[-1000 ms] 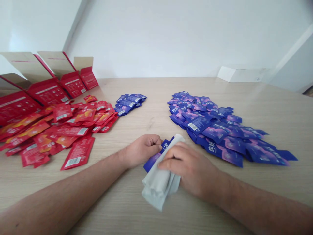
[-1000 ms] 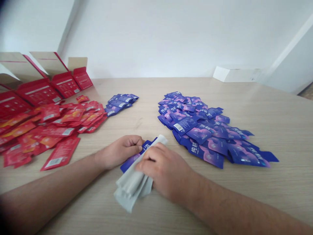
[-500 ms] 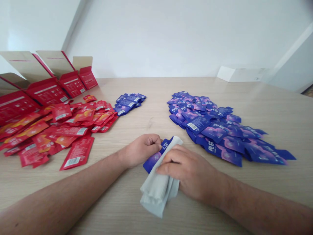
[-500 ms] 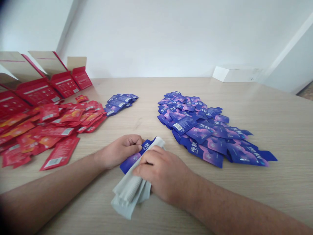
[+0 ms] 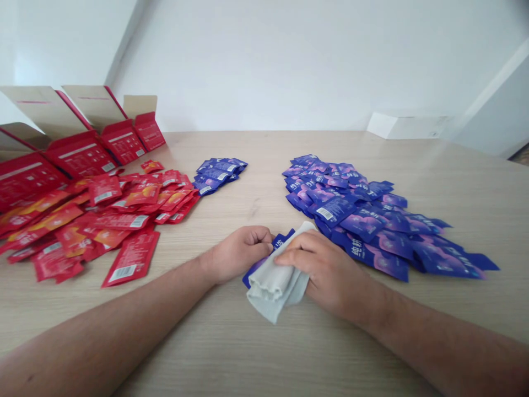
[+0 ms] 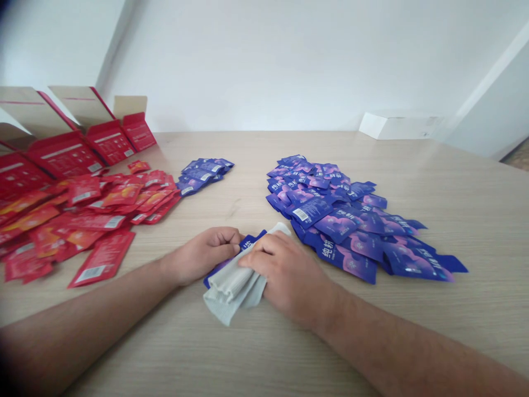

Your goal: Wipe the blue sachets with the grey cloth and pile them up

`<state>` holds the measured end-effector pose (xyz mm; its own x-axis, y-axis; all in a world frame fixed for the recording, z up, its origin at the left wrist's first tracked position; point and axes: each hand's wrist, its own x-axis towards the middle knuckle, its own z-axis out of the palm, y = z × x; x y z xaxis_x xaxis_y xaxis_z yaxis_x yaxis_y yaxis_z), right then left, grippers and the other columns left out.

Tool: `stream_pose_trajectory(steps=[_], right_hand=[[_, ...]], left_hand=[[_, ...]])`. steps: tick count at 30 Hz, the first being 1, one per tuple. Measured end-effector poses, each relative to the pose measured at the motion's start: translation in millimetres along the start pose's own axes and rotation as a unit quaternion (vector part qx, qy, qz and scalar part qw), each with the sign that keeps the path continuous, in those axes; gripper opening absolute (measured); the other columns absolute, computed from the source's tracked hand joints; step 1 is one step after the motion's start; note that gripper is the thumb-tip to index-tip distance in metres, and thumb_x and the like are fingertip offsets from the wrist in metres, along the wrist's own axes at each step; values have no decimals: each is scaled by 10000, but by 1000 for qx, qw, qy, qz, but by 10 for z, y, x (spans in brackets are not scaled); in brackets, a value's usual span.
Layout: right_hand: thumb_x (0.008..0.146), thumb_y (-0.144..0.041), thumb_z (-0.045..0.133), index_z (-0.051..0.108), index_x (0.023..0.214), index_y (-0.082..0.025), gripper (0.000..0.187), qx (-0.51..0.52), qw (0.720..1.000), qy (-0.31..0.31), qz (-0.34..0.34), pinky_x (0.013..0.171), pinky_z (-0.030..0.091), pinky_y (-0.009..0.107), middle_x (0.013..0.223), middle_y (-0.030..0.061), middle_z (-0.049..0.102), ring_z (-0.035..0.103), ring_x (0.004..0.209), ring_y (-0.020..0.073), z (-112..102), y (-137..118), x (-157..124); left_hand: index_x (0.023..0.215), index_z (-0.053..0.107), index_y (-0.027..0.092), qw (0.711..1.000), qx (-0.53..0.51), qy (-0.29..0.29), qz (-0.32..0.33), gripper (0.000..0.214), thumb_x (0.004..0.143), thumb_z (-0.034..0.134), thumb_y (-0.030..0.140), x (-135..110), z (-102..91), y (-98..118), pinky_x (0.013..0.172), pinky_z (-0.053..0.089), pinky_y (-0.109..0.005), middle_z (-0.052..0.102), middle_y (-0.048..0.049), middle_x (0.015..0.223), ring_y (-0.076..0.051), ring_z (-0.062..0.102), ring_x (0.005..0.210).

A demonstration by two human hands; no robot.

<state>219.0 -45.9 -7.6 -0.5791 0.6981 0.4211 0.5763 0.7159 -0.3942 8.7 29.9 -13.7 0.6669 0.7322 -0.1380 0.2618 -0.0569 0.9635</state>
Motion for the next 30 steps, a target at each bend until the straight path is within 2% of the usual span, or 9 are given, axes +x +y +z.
stream_pose_trajectory(steps=[5, 10, 15, 20, 26, 30], right_hand=[[929, -183, 622, 711, 1057, -212, 159, -4, 996, -52, -65, 819, 465, 353, 973, 57, 654, 554, 934, 213, 22, -58, -7], [914, -148, 635, 693, 1115, -204, 217, -3, 1000, -9, -7, 897, 460, 373, 1023, 60, 657, 557, 995, 214, -7, -23, 5], [908, -177, 646, 713, 1054, -217, 166, -11, 997, -38, -64, 813, 473, 348, 959, 53, 653, 559, 923, 208, 25, -60, -8], [902, -138, 645, 696, 1103, -209, 219, -9, 1000, 1, -15, 896, 466, 364, 1010, 60, 656, 568, 990, 214, 3, -34, -2], [909, -182, 647, 709, 1047, -216, 155, -15, 997, -41, -62, 817, 474, 350, 964, 52, 652, 558, 932, 211, 33, -60, -1], [900, -139, 643, 698, 1105, -211, 224, -13, 1000, -2, -20, 875, 474, 369, 1000, 61, 654, 562, 977, 216, 7, -23, 11]], left_hand=[[766, 550, 152, 1000, 24, 5, 10, 169, 854, 587, 291, 10, -12, 8, 567, 362, -210, 531, 33, 692, -91, 463, 615], [768, 544, 156, 1000, 10, 5, 5, 172, 850, 590, 301, 9, -7, -8, 540, 347, -211, 502, 44, 669, -86, 433, 581], [751, 548, 155, 1000, 28, 6, 12, 177, 845, 596, 296, 2, -13, -6, 557, 362, -209, 518, 38, 677, -89, 452, 597], [758, 543, 159, 1000, 7, 3, 5, 186, 847, 590, 316, 6, -11, -8, 534, 350, -208, 506, 42, 667, -87, 432, 576], [752, 549, 155, 999, 28, 11, 13, 164, 839, 598, 284, 4, -12, -6, 564, 373, -210, 533, 32, 688, -93, 460, 614], [779, 553, 156, 1000, 2, 2, 5, 168, 850, 584, 305, 1, -2, -3, 543, 369, -210, 526, 38, 680, -88, 449, 582]])
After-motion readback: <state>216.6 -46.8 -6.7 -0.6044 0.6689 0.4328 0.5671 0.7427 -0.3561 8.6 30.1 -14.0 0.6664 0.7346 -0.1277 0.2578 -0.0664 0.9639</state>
